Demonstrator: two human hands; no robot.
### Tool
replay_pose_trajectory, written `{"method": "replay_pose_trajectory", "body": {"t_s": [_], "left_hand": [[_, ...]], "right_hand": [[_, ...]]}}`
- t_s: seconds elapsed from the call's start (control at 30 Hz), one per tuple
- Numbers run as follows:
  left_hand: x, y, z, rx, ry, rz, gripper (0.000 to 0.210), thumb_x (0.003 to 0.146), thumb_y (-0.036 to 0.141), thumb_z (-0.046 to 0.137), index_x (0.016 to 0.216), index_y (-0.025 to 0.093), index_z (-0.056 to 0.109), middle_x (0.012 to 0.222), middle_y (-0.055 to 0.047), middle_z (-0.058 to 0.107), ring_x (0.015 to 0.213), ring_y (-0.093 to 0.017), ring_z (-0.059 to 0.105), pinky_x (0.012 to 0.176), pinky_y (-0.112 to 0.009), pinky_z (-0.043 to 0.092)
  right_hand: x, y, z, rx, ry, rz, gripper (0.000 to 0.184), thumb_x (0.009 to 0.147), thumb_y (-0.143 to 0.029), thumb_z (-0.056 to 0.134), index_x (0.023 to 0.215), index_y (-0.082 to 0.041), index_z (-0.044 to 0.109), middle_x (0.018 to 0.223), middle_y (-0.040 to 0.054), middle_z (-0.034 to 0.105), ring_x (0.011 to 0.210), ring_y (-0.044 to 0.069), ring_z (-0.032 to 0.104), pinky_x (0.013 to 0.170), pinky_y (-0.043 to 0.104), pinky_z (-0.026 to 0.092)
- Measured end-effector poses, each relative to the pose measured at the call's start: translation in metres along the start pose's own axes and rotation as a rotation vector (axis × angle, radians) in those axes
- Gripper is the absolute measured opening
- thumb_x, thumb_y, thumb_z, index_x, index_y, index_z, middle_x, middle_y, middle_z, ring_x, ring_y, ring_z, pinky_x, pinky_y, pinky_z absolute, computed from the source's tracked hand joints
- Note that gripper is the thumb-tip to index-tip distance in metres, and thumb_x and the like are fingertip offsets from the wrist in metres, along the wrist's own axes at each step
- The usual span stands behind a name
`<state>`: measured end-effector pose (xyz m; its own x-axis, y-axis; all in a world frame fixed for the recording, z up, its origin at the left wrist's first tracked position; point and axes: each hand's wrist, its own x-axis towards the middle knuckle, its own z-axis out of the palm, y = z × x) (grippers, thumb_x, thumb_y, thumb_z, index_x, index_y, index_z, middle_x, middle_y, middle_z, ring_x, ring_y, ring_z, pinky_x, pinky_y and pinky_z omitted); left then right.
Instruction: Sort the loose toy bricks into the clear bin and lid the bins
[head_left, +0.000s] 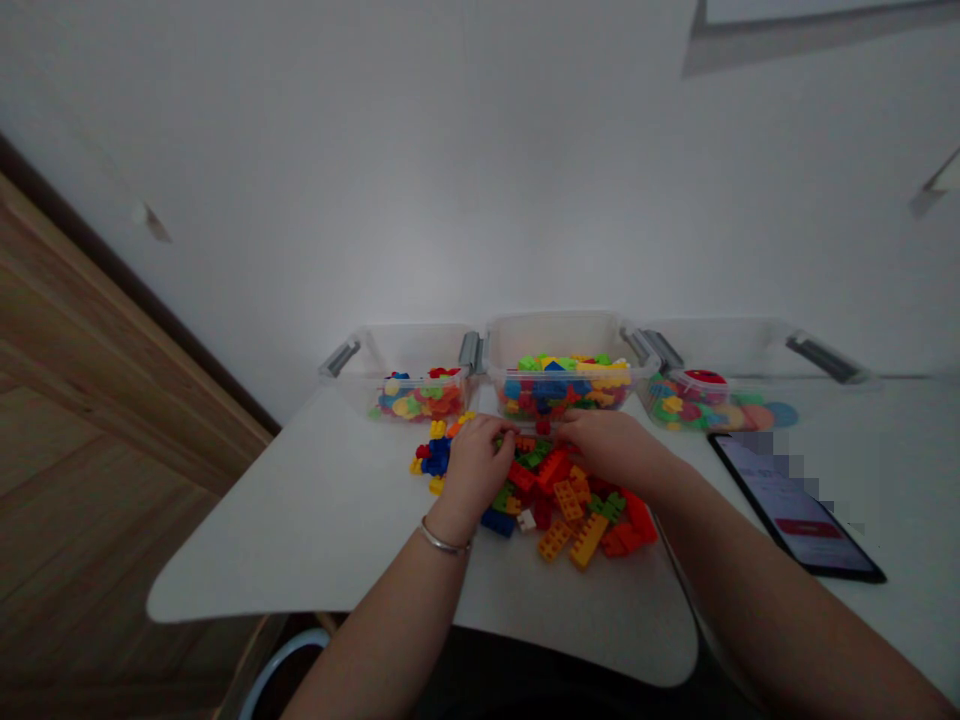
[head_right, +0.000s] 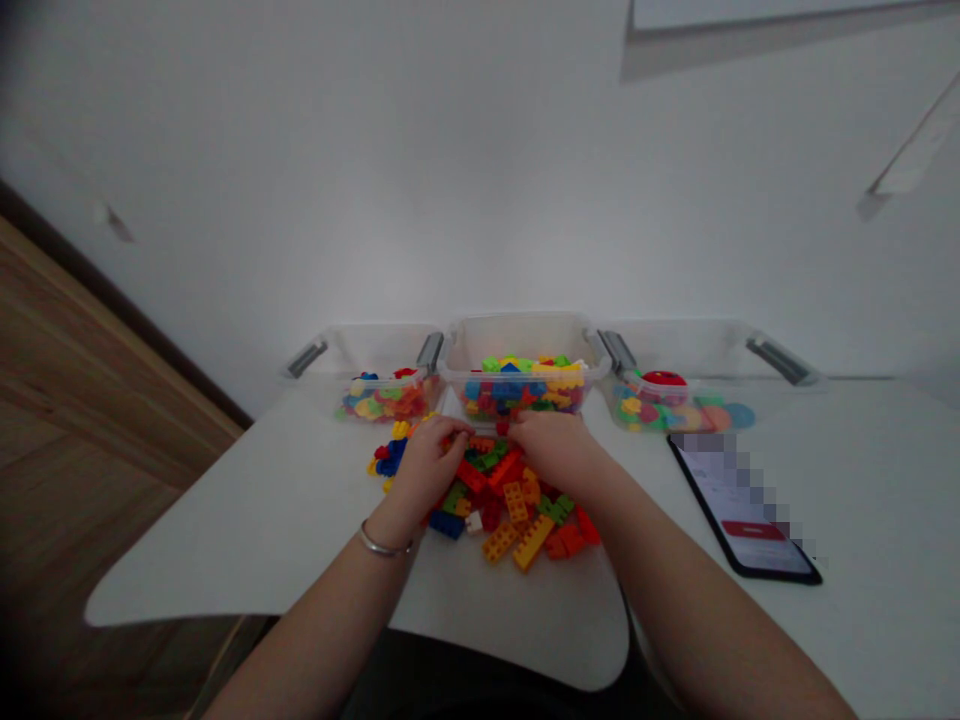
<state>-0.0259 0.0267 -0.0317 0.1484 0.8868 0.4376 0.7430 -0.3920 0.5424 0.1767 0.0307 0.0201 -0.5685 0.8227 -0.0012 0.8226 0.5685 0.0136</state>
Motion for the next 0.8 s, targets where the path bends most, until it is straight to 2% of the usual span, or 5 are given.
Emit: {"method": "replay_pose_trajectory", "body": {"t_s": [0.27, 0.6, 0.7, 0.8], "left_hand": [[0.0, 0.002, -0.001, 0.018, -0.005, -0.015, 0.016, 0.087, 0.015, 0.055, 0.088, 0.018, 0.07, 0.092, -0.007, 0.071, 0.092, -0.021, 0.064, 0.089, -0.038, 0.05], [0.0, 0.002, -0.002, 0.026, 0.005, -0.004, 0.016, 0.087, 0.016, 0.054, 0.087, 0.019, 0.07, 0.091, -0.005, 0.071, 0.092, -0.021, 0.064, 0.087, -0.036, 0.05], [0.0, 0.002, -0.002, 0.037, 0.0, -0.006, 0.015, 0.087, 0.016, 0.055, 0.087, 0.019, 0.07, 0.091, -0.006, 0.07, 0.093, -0.021, 0.064, 0.088, -0.036, 0.05], [0.0, 0.001, -0.002, 0.033, 0.002, -0.013, 0.015, 0.087, 0.016, 0.055, 0.087, 0.019, 0.07, 0.092, -0.006, 0.07, 0.093, -0.021, 0.064, 0.089, -0.037, 0.05]], "right_hand": [[0.002, -0.004, 0.001, -0.035, 0.048, -0.019, 0.021, 0.089, -0.018, 0.05, 0.096, -0.02, 0.069, 0.102, 0.006, 0.069, 0.091, 0.019, 0.067, 0.063, 0.025, 0.044], [-0.006, -0.014, -0.018, -0.134, 0.175, -0.067, 0.022, 0.091, -0.019, 0.048, 0.086, -0.019, 0.069, 0.092, 0.0047, 0.068, 0.081, 0.017, 0.064, 0.055, 0.027, 0.033], [-0.018, -0.014, -0.032, -0.135, 0.283, -0.075, 0.023, 0.091, -0.02, 0.048, 0.083, -0.02, 0.069, 0.089, 0.0045, 0.067, 0.076, 0.016, 0.061, 0.055, 0.028, 0.031], [-0.031, -0.006, -0.045, -0.078, 0.524, 0.005, 0.022, 0.09, -0.026, 0.05, 0.082, -0.021, 0.071, 0.086, 0.0048, 0.066, 0.073, 0.016, 0.058, 0.055, 0.028, 0.031]]}}
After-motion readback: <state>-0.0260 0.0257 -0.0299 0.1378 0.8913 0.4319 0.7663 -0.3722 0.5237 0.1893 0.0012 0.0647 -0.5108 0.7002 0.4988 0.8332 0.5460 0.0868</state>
